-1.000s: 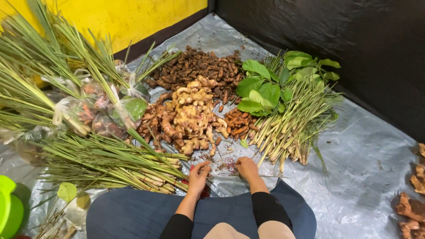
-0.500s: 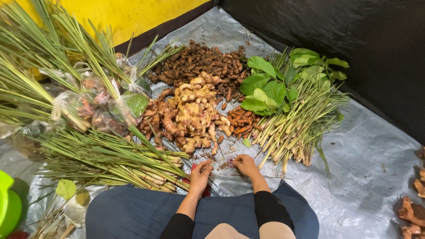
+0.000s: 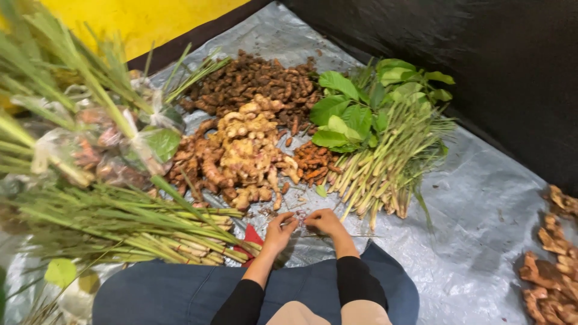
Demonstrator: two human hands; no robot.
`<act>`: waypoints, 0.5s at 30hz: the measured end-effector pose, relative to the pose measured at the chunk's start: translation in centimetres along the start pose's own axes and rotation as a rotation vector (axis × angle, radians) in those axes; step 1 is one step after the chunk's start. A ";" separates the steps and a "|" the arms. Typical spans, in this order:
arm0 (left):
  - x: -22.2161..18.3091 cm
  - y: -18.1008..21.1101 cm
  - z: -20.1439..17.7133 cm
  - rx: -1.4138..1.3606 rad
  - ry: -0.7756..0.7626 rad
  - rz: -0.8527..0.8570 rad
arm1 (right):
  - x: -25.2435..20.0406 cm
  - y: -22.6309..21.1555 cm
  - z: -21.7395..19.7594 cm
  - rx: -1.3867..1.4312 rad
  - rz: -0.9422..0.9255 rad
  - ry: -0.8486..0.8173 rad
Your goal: Sorting and preparing harvested ginger roots and lemongrass stalks on a plastic sheet.
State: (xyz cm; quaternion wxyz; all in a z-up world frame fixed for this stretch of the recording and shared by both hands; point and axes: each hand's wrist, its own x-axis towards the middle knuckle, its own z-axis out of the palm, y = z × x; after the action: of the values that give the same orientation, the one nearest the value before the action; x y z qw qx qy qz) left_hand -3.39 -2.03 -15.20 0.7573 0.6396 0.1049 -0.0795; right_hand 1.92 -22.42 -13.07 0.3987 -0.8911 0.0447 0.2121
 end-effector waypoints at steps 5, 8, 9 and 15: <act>-0.4 -0.9 -0.2 0.209 0.047 0.041 | 4.4 5.7 -0.9 -0.166 0.149 0.249; -1.8 2.1 -0.3 0.111 0.052 -0.056 | 3.4 5.1 -3.7 -0.042 0.196 0.542; -2.5 3.4 -0.5 -0.003 0.041 -0.132 | 2.6 4.5 -4.4 0.072 0.167 0.707; -3.7 4.7 -0.2 0.047 0.093 -0.159 | 3.8 1.6 -5.6 0.205 0.066 0.798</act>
State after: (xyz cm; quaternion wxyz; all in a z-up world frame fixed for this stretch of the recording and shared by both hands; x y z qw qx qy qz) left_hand -5.77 -1.08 -9.81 0.7275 0.6500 0.1888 -0.1121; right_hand 6.91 -27.26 -12.47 0.4296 -0.8572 0.2452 -0.1430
